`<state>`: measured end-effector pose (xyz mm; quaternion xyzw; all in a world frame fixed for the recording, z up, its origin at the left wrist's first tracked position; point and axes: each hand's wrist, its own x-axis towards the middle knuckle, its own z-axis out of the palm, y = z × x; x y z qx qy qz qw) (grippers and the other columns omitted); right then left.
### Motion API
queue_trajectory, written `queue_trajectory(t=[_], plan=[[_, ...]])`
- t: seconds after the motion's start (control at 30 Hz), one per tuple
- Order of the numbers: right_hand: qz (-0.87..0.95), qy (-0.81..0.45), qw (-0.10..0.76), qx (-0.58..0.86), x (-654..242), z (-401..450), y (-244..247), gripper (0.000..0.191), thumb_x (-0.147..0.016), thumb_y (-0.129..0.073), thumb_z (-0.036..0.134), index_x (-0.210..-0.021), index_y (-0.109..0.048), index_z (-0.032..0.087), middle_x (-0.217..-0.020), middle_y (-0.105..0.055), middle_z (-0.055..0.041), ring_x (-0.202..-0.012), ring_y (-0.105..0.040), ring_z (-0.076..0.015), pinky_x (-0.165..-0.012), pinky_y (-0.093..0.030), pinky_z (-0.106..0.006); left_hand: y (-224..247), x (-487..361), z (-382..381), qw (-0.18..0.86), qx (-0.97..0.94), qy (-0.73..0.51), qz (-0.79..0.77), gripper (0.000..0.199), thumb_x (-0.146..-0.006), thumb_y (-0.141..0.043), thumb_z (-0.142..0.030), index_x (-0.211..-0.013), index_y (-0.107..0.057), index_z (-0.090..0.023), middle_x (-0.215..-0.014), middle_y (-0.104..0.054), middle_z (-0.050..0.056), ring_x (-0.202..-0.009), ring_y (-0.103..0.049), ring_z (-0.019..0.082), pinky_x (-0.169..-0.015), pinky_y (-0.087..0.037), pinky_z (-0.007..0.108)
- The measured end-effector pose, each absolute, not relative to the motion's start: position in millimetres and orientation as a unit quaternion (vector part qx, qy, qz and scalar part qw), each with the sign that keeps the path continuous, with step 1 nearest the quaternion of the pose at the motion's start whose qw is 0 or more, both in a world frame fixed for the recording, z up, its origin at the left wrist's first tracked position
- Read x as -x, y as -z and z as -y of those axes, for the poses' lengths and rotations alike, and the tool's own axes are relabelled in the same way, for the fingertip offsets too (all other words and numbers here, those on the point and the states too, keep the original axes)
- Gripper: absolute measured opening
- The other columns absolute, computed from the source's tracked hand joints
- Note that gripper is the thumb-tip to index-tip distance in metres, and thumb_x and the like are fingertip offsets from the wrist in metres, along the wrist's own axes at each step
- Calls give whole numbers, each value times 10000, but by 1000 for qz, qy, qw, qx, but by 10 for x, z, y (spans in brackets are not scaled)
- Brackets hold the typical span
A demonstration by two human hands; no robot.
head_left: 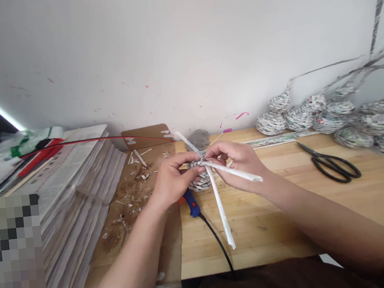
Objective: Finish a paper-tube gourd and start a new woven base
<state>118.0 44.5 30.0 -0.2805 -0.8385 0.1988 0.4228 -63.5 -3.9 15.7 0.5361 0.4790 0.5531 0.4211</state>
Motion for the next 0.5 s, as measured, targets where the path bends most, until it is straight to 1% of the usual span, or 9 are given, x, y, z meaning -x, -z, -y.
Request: queue_trajectory(t=[0.17,0.33,0.43,0.5], plan=[[819,-262,419,291,-1163,-452,-316,29,-826,-633,146,-819,-641,173,-714,-670,12,-613,-585,-98,-565,-431,-194,-189,641,47,416,-530,-561,-481,223,-692,-808,-279,-881,-765,-169,-932,-742,47,-598,-651,108,-534,-569,206],[819,-287,422,265,-1164,-474,-278,29,-821,-656,191,-823,-636,170,-736,-672,2,-638,-598,-105,-606,-453,-204,-183,652,37,419,-520,-560,-490,228,-684,-815,-298,-870,-774,-171,-919,-746,49,-607,-657,115,-537,-578,211],[812,-317,416,259,-1165,-487,-253,68,-819,-668,220,-847,-641,165,-752,-680,-7,-644,-606,-112,-590,-454,-206,-174,672,30,418,-518,-559,-494,224,-678,-819,-305,-854,-777,-173,-923,-749,49,-600,-657,113,-522,-568,201],[810,-332,406,262,-1165,-499,-248,64,-823,-659,209,-864,-654,160,-750,-685,-9,-628,-602,-109,-563,-443,-202,-173,683,28,421,-509,-560,-500,223,-669,-823,-308,-838,-776,-171,-926,-751,48,-573,-653,109,-518,-568,206]])
